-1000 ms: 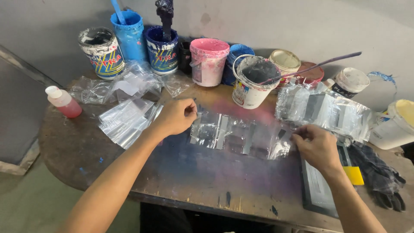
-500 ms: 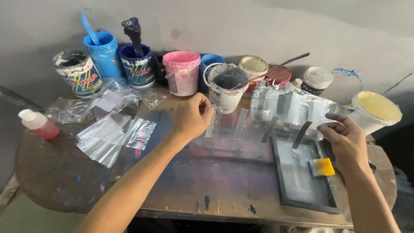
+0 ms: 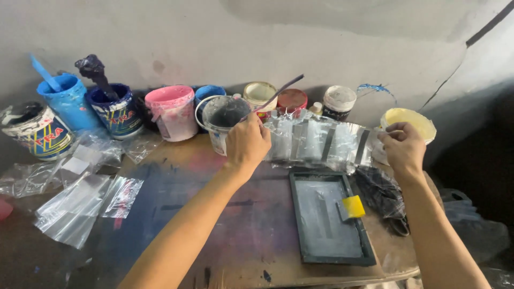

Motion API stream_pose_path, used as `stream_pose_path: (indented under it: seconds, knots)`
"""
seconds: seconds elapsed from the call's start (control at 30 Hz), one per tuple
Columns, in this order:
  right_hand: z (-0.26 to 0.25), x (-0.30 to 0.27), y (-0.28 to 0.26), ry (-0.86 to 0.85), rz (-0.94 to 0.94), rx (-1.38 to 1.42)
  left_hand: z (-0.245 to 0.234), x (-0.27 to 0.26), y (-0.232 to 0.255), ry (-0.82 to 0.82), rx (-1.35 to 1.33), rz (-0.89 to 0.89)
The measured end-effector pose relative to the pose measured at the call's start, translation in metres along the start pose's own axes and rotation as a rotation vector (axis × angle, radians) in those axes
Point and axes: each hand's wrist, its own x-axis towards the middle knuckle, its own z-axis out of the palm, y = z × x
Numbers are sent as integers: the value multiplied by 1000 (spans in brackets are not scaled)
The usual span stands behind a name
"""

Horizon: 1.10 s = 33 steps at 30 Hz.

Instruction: The person uses a yellow squeegee to spread white ink across a screen printing frame. They then place a clear plastic sheet on the table and press the inked screen onto it to transfer the design. The process is repeated for multiple sheets.

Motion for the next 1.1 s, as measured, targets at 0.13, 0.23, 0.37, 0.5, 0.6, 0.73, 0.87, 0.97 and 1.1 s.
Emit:
stream_pose_path:
  seconds: [0.13,0.23,0.37,0.5,0.6,0.73,0.87,0.97,1.1]
  knots:
    - [21,75,68,30,-194,-93,10,13,16,-80,96,-24]
    - [40,105,92,73,-232,-412,41,19,9,-91,242,28]
    - [47,98,92,78,-277,-515,76,22,-3,90,420,201]
    - [52,95,97,72,-337,-624,89,29,-7,162,497,268]
    - [53,84,85,78,-392,-655,94,31,-5,204,528,261]
    - [54,96,88,28,-380,-701,97,35,-3,210,539,230]
    - [55,98,90,0,-378,-727,116,39,-16,70,412,134]
    - [55,96,95,-3,-381,-731,120,39,-20,-21,362,106]
    - [56,103,110,40,-427,-716,119,35,-23,-76,356,108]
